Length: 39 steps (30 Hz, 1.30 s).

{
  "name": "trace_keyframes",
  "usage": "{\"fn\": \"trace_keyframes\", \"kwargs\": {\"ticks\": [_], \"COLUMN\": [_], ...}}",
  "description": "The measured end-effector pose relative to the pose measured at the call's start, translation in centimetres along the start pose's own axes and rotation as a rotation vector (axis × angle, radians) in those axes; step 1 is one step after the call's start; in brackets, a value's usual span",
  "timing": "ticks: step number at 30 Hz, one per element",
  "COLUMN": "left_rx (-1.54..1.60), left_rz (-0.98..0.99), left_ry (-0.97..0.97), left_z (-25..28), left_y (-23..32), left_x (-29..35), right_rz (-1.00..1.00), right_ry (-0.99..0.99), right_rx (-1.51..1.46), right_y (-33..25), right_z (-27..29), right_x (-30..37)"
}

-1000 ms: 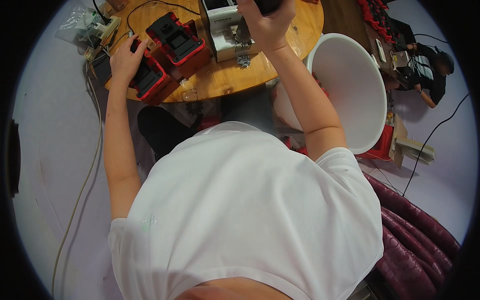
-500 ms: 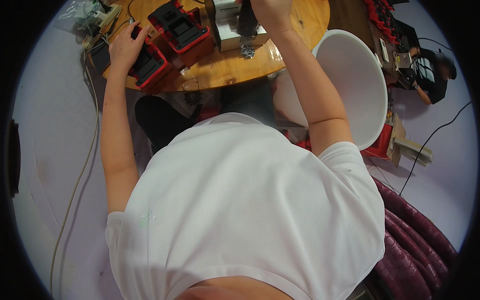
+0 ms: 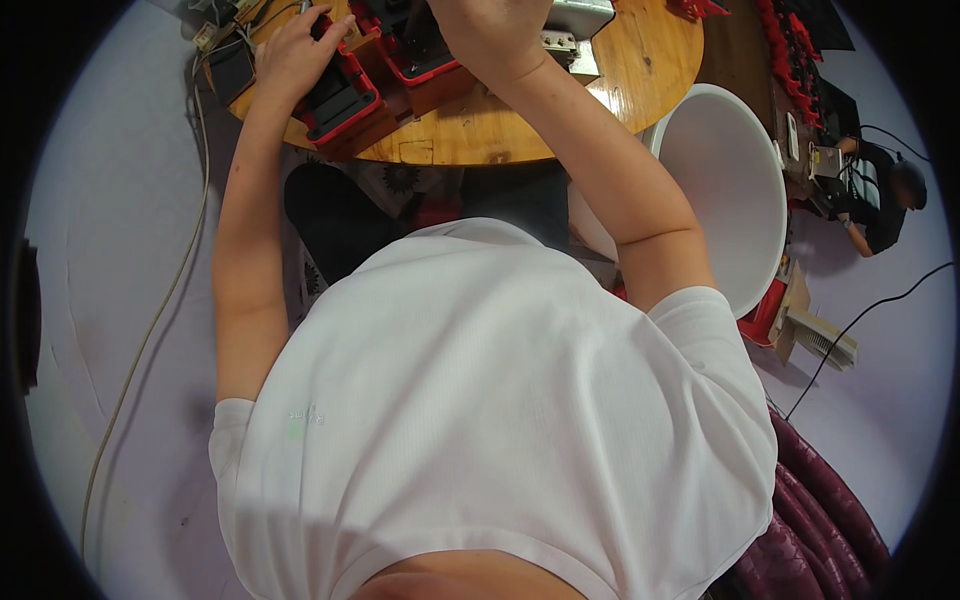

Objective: The person sits on the floor and uses a handheld power tool to fasten screws into red and black plastic components. They repeatedly pick up parts from a white bucket, secure them in a metal jig on a wooden table, and then place the finished assemblies onto a nearby rack.

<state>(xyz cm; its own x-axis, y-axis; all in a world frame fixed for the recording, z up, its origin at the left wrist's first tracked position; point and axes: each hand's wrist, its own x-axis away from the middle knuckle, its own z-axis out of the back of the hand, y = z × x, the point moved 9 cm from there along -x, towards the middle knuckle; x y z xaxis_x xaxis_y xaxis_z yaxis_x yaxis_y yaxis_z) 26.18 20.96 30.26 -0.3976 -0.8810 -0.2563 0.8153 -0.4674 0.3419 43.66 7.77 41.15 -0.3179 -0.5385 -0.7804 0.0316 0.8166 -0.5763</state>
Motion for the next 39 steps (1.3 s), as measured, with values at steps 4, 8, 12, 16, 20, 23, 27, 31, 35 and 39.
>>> {"fn": "trace_keyframes", "kwargs": {"ticks": [4, 8, 12, 16, 20, 23, 27, 31, 35, 39], "left_rx": [0.019, -0.102, -0.070, -0.086, -0.046, -0.039, -0.045, -0.025, -0.031, -0.058], "left_rz": [0.006, -0.197, -0.086, -0.120, -0.104, -0.093, -0.070, -0.098, -0.072, -0.081], "left_ry": [-0.004, 0.132, -0.059, 0.059, -0.016, -0.011, -0.008, 0.002, -0.026, -0.018], "left_z": [-0.2, -3.7, -4.0, -3.4, -3.7, -3.0, -2.8, -2.6, -2.5, -2.8], "left_y": [-0.1, -3.5, -3.3, -3.7, -3.0, -2.2, -2.5, -2.1, -2.2, -2.3], "left_x": [-0.1, -1.0, -1.7, -1.1, -1.8, -1.3, -1.0, -0.9, -1.0, -1.1], "right_rz": [-0.029, -0.004, 0.062, -0.142, -0.035, 0.020, 0.052, -0.066, -0.114, 0.011], "right_ry": [-0.066, -0.219, -0.217, -0.061, -0.013, 0.122, 0.113, 0.164, 0.160, 0.149], "right_rx": [0.011, 0.027, 0.050, -0.120, 0.334, 0.480, 0.438, 0.379, 0.353, 0.403], "right_y": [0.9, 0.6, 1.6, 1.5, -2.4, -3.4, -2.8, -1.8, -1.3, -2.4], "right_z": [-1.4, -4.7, -4.3, -0.1, 8.2, 10.6, 11.0, 11.2, 11.7, 11.3], "right_x": [0.1, 0.0, 0.0, -0.3, -1.3, 0.2, 1.4, 2.1, 1.8, 1.2]}}
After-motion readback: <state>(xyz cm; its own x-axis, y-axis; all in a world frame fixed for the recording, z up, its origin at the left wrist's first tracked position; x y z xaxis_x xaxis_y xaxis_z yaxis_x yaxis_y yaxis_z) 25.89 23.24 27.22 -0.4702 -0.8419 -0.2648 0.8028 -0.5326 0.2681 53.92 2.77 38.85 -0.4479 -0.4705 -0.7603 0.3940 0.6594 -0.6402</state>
